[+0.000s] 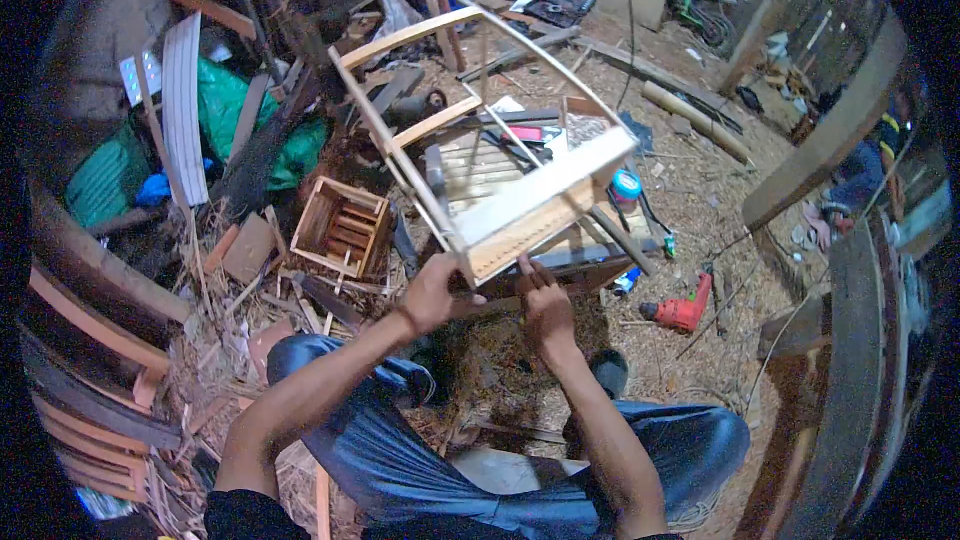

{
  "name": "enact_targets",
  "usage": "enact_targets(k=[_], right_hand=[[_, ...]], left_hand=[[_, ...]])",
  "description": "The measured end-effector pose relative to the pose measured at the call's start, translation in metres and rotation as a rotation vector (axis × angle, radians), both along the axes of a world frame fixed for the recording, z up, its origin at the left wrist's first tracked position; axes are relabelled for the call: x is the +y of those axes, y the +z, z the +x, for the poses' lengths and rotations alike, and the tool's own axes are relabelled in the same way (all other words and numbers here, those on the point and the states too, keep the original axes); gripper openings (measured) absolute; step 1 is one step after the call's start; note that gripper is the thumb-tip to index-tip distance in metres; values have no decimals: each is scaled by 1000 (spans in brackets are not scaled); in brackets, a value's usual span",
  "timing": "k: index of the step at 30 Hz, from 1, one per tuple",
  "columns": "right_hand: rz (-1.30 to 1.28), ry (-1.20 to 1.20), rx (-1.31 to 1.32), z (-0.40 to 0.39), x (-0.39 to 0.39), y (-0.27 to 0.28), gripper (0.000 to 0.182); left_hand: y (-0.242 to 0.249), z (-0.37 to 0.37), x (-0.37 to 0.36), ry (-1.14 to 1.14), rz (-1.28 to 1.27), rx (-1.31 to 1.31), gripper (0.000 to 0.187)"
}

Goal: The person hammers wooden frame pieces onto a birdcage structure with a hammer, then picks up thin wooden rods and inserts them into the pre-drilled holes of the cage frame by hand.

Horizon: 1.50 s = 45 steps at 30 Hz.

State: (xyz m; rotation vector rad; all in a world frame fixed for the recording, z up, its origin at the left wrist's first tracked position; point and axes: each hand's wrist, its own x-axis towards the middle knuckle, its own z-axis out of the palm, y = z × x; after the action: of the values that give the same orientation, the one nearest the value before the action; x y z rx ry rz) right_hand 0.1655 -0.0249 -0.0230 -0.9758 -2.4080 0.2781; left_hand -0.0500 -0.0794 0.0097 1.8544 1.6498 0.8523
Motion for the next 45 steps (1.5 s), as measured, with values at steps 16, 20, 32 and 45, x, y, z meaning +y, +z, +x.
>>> enact_targets(k=[16,20,32,45], right_hand=[[-272,-138,-192,0,-3,2,83],[-31,-161,-82,-5,-11,7,66],[79,-83,109,-4,-1,-24,55],[85,-83,90,-1,3,-9,44]], left_hand=[[-10,23,-7,263,494,100,22],[-12,41,-7,370,511,44,19],[-37,41,6,507,435,-87,18],[-21,38,-1,468,214,-175,19]])
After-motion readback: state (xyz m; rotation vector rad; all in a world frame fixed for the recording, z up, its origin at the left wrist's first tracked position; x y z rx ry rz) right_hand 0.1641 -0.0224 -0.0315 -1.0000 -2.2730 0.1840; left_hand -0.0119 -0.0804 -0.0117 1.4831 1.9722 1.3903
